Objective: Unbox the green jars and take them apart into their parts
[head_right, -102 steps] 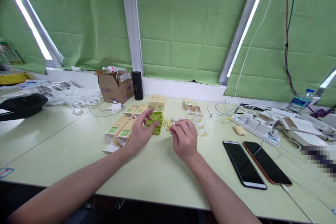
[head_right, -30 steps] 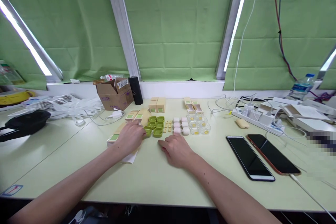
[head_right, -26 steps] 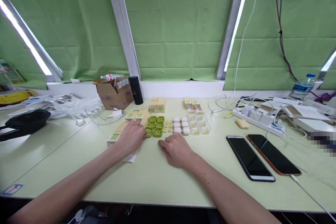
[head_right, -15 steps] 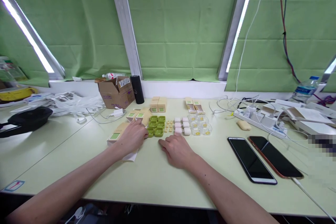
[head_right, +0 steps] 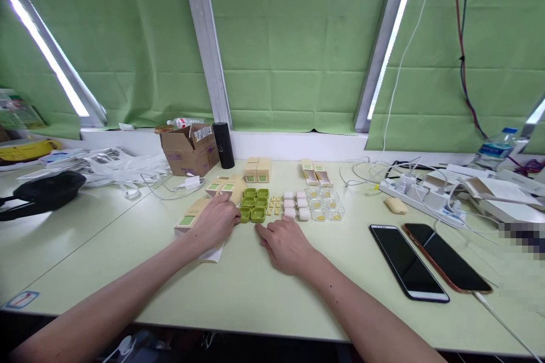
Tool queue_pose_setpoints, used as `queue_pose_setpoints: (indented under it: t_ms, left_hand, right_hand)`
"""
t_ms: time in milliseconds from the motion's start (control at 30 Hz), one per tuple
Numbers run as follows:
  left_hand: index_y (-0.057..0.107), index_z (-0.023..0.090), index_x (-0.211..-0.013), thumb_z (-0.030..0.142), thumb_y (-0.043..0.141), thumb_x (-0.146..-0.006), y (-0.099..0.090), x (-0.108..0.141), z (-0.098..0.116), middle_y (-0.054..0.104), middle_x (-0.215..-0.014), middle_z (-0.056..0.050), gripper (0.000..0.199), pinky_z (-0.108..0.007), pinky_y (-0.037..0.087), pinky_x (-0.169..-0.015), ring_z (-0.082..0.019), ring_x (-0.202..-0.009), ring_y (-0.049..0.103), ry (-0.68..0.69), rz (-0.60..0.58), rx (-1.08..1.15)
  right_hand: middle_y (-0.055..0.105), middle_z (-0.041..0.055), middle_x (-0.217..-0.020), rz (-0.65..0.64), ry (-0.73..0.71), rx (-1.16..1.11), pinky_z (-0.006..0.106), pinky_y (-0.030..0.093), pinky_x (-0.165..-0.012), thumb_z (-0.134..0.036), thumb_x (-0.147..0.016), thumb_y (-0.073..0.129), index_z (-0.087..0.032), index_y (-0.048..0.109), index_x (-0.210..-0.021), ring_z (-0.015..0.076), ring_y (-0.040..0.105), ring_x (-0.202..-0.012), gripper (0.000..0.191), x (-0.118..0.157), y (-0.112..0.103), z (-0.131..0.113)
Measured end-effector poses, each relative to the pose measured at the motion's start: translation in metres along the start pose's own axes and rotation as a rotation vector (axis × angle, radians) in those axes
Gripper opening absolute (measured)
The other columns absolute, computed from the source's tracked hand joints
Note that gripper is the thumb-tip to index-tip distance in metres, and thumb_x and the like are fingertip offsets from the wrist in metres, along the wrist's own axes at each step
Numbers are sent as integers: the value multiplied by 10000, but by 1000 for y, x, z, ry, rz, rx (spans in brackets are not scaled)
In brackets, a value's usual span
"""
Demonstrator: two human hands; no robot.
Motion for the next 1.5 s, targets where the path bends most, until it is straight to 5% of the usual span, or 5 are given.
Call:
queue_pose_setpoints:
  t_ms: [300,600,900,1300,1500]
  left_hand:
    - [725,199,-640,194,611,-880,2,0,0,683,-700,-154,266,-436,411,-888,-342,-979,576,6,20,20]
    - [744,188,-706,164,583,-889,-9,-2,-5,701,-719,-154,245,-421,402,-795,-345,-931,584,18,72,4]
    - [784,174,-1007,233,512,-955,-40,-56,-34,750,-868,-154,283,-452,398,-838,-347,-1027,500,-33,300,-18]
    - [476,171,-1507,192,598,-862,17,-149,-42,514,-1466,-229,657,-581,308,-1097,-421,-1403,329,-77,107,-71]
    - [687,131,-1203,104,578,-799,32,-159,-35,568,-1411,-231,419,-558,268,-1162,-387,-1452,307,-38,99,-13]
  right_hand:
    - [712,64,-913,-2,8,-11,345,297,-704,-242,-1035,488,-183,579,-1259,197,624,-812,248,0,0,0]
    - [676,35,-809,72,-36,-62,323,267,-682,-177,-992,496,-198,642,-1017,169,558,-714,149,4,2,4]
    - [679,37,-813,54,-29,-66,311,252,-641,-122,-969,497,-195,664,-999,167,559,-729,184,4,1,2]
    - [700,51,-867,57,-41,-107,312,285,-664,-158,-1003,501,-201,670,-1099,178,596,-787,199,6,5,6]
    - [709,53,-892,60,-49,-110,313,301,-673,-164,-1009,489,-200,671,-1137,180,605,-797,225,6,3,6]
Point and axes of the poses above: each hand's wrist, its own x-axis away from the middle knuckle, its own y-axis out of the palm, z = x × y, the point moved 3 cm from there along -x, towards the middle knuckle
